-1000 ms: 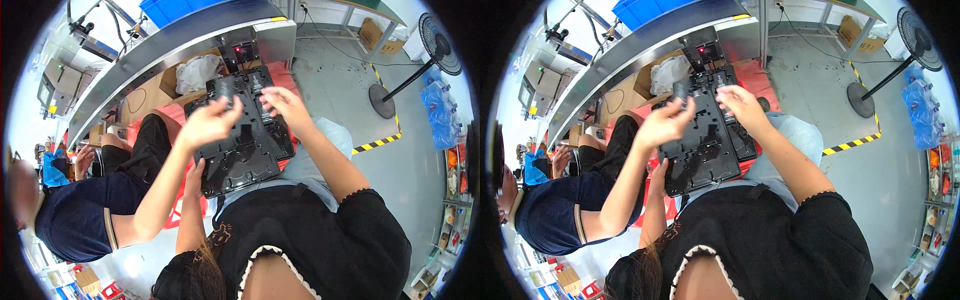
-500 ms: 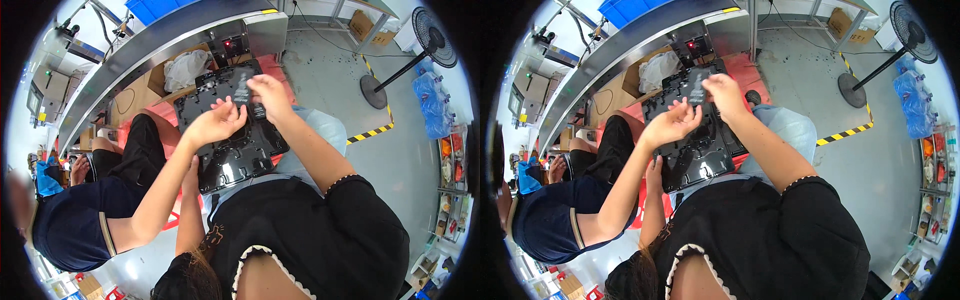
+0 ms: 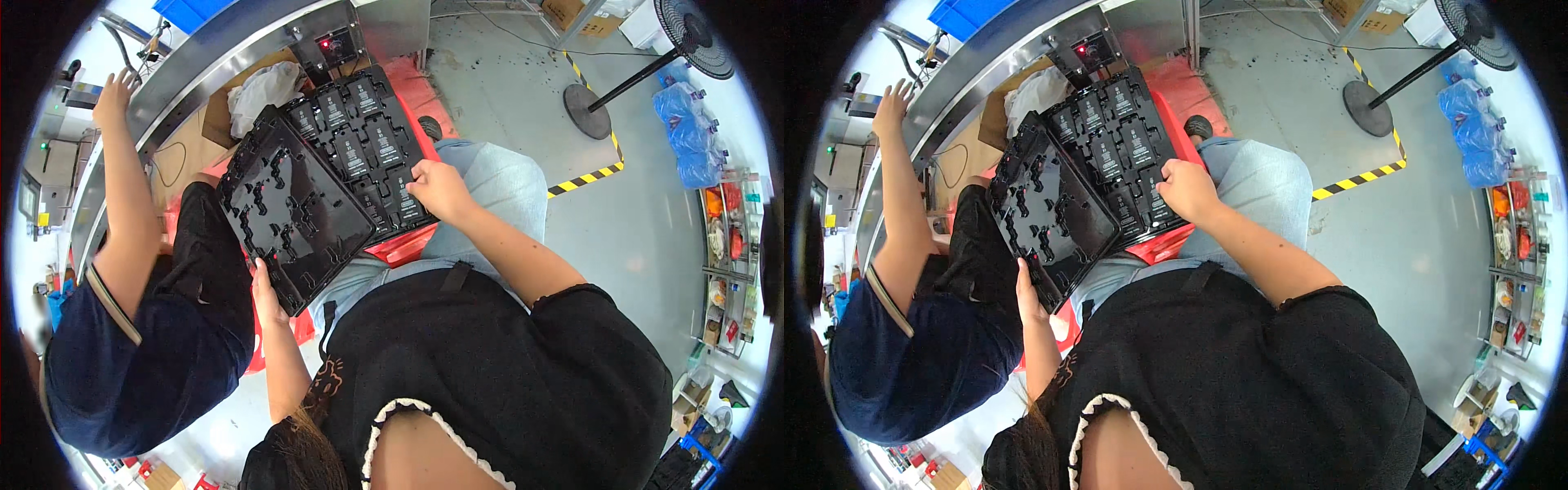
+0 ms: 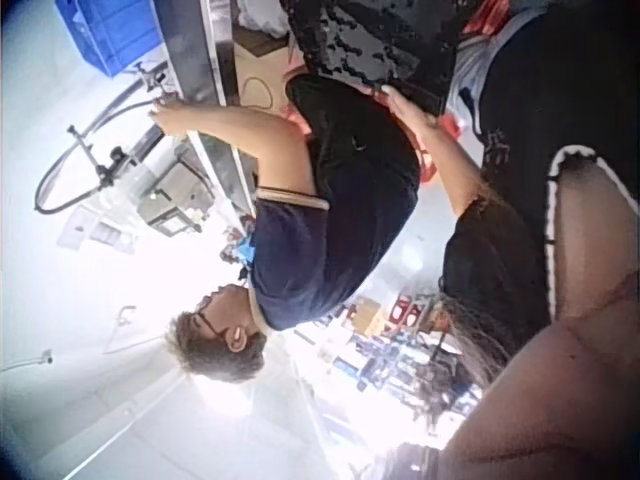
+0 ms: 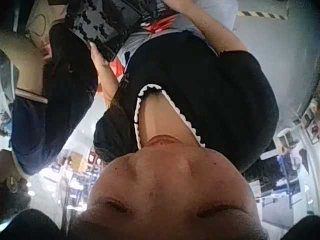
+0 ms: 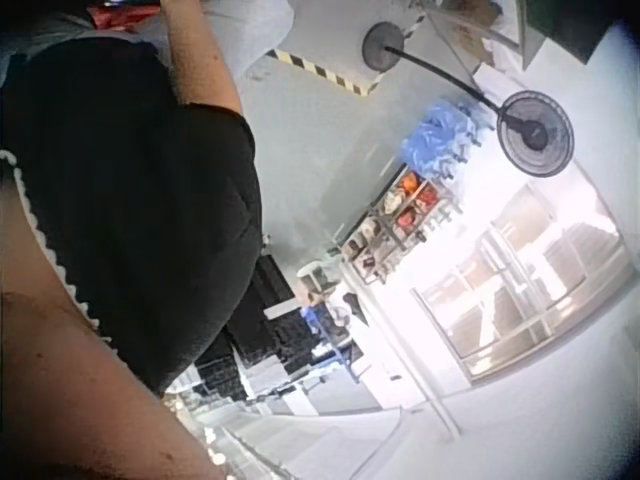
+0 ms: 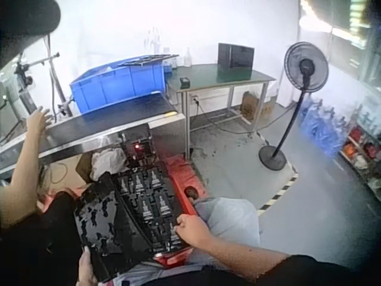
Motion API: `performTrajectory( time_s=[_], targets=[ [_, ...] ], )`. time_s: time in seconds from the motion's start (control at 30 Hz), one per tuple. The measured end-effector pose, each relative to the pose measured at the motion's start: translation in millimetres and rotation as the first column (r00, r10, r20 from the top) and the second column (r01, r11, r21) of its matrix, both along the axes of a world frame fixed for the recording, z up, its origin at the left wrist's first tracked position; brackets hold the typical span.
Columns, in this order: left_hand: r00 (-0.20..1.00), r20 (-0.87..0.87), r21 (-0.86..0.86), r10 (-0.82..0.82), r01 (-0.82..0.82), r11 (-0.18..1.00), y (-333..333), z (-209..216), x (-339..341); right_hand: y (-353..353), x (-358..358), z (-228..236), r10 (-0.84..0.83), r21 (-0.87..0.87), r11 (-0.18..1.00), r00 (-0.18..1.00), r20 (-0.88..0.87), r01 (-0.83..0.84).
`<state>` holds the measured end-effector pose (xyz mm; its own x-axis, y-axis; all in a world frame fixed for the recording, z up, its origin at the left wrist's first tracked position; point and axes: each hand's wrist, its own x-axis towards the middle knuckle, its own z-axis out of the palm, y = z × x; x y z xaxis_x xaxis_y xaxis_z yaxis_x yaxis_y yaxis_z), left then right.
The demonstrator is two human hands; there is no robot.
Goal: The person sits on a red stool and repeatedly picks up small black battery modules from a blue bin. They place the modules into a black plastic tray held on their lap, arranging them into a grid pattern. The person continues this repetitive process of picking and placing until the tray is filled.
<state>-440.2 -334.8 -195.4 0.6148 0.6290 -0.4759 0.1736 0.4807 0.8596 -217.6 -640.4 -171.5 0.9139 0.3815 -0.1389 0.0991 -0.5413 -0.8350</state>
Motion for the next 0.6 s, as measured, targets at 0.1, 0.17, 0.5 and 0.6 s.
performTrajectory(
  time_s=[0.1,0.17,0.5,0.6],
  targets=[
    [0.999,0.036,-0.018,0.019,-0.018,1.000,-10,13,6,3,-3,17,0.071,-0.212,0.977,0.978,0.196,-0.028],
    [0.998,0.035,0.012,0.060,-0.060,0.998,-20,25,11,0,-7,18,0.085,-0.268,0.963,0.920,0.383,0.022],
    [0.993,0.054,-0.018,-0.105,0.106,0.994,2,7,-2,-15,15,1,0.368,-0.331,0.909,0.861,0.351,-0.254],
    [0.990,0.052,0.015,-0.132,0.131,0.991,2,10,0,-11,26,-3,0.436,-0.281,0.889,0.854,0.283,-0.361]
  ],
)
